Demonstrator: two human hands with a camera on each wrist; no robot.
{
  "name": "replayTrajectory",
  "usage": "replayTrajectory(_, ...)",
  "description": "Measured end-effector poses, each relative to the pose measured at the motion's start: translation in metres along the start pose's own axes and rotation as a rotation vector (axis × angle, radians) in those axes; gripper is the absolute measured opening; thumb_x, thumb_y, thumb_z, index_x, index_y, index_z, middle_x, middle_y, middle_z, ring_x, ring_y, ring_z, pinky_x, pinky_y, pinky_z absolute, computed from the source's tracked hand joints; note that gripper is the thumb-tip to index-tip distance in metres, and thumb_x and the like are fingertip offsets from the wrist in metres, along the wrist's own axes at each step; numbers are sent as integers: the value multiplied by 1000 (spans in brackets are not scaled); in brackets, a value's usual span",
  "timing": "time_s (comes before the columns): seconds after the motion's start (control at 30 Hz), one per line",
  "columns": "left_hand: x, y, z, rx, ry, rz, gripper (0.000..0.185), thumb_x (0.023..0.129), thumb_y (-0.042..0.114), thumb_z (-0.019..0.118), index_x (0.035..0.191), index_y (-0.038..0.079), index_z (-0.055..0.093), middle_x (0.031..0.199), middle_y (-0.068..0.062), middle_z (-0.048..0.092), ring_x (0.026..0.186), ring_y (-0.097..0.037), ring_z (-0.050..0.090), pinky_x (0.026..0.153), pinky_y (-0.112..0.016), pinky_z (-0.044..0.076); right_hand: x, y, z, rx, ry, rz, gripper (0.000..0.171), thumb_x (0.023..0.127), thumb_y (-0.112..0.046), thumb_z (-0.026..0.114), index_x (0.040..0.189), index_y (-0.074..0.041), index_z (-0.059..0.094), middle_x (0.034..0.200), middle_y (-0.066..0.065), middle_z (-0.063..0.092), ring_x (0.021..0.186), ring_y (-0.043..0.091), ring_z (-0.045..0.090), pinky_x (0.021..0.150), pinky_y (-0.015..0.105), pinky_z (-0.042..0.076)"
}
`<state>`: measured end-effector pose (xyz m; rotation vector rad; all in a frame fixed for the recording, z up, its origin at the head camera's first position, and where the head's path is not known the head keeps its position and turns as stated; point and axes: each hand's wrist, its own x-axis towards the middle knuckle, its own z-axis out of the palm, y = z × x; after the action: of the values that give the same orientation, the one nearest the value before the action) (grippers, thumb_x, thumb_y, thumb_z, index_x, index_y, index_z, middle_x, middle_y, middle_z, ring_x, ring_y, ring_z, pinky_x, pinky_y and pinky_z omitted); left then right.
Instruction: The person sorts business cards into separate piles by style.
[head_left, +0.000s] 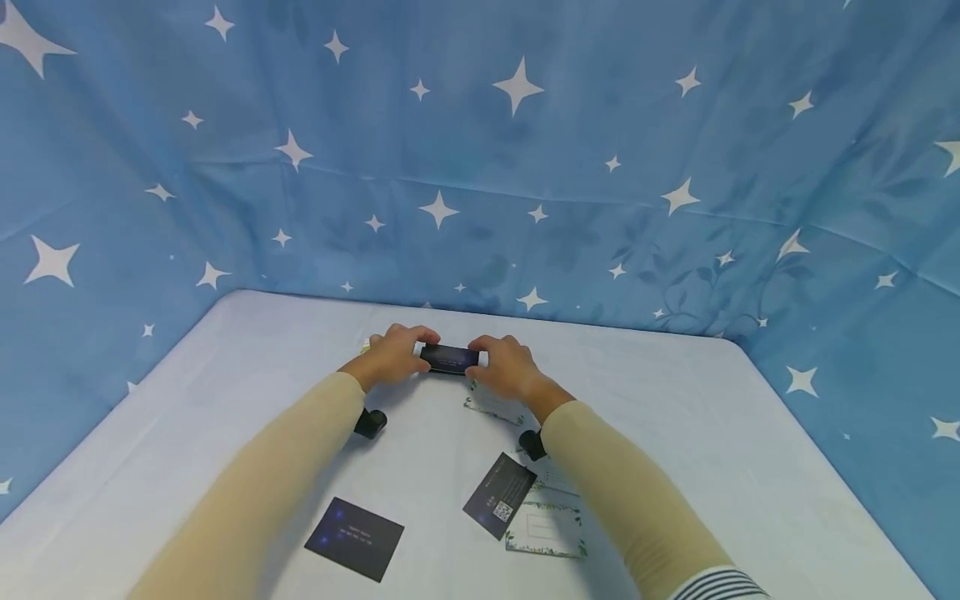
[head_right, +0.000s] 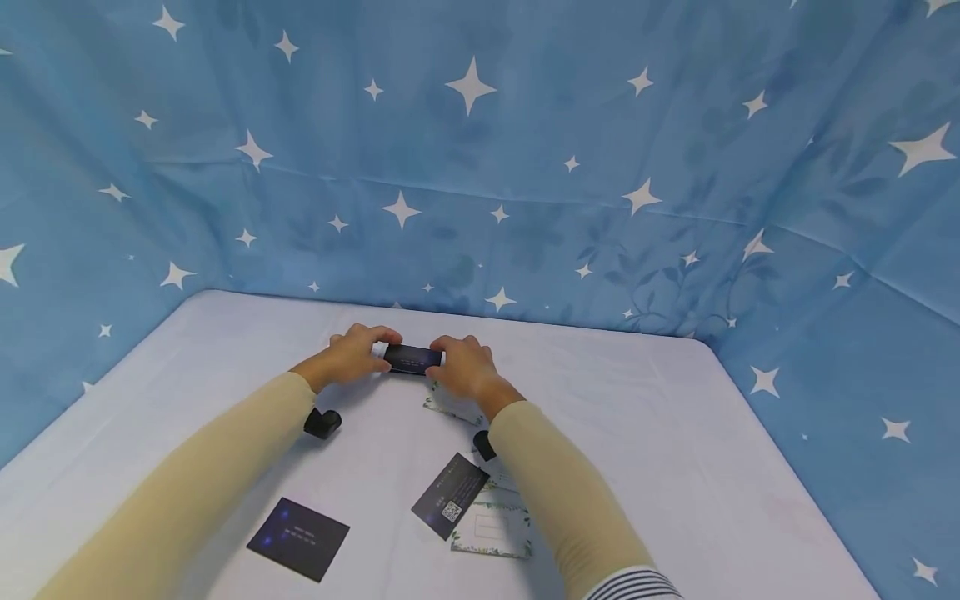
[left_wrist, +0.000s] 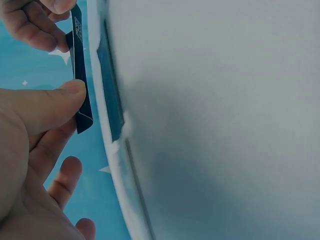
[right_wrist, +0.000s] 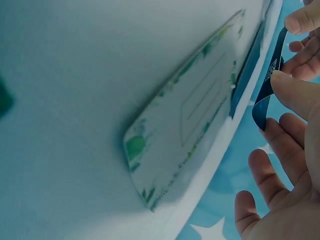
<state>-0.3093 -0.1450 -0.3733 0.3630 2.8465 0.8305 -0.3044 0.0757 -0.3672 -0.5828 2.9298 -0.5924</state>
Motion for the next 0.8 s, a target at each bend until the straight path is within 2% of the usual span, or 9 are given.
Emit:
replayTrajectory(0.17, 6, 0, 4, 26, -6, -1, 50, 94, 17, 71, 141, 19, 56, 139, -7, 54, 128, -32, 36, 98, -54, 24, 5, 4, 5, 14, -5, 30, 48, 97, -31, 68, 141, -17, 58, 132, 8, 60, 120, 29, 48, 105, 50, 34)
replayTrajectory(0.4, 8, 1, 1, 38, -32, -67, 51, 93, 16, 72, 141, 21, 56, 141, -8, 51, 124, -35, 36, 100, -57, 25, 16, 5, 9, 3, -49, 60, 48, 97, -33, 68, 141, -19, 57, 135, 7, 58, 125, 30, 46, 107, 51, 33)
replayTrajectory(0.8, 12, -5, 3, 99, -53, -55, 54, 92, 17, 73, 143, 20, 56, 140, -9, 54, 124, -32, 39, 99, -55, 26, 21, 4, 17, 5, -82, 128, 56, 95, -34, 70, 146, -21, 52, 138, 14, 56, 127, 34, 48, 107, 52, 35)
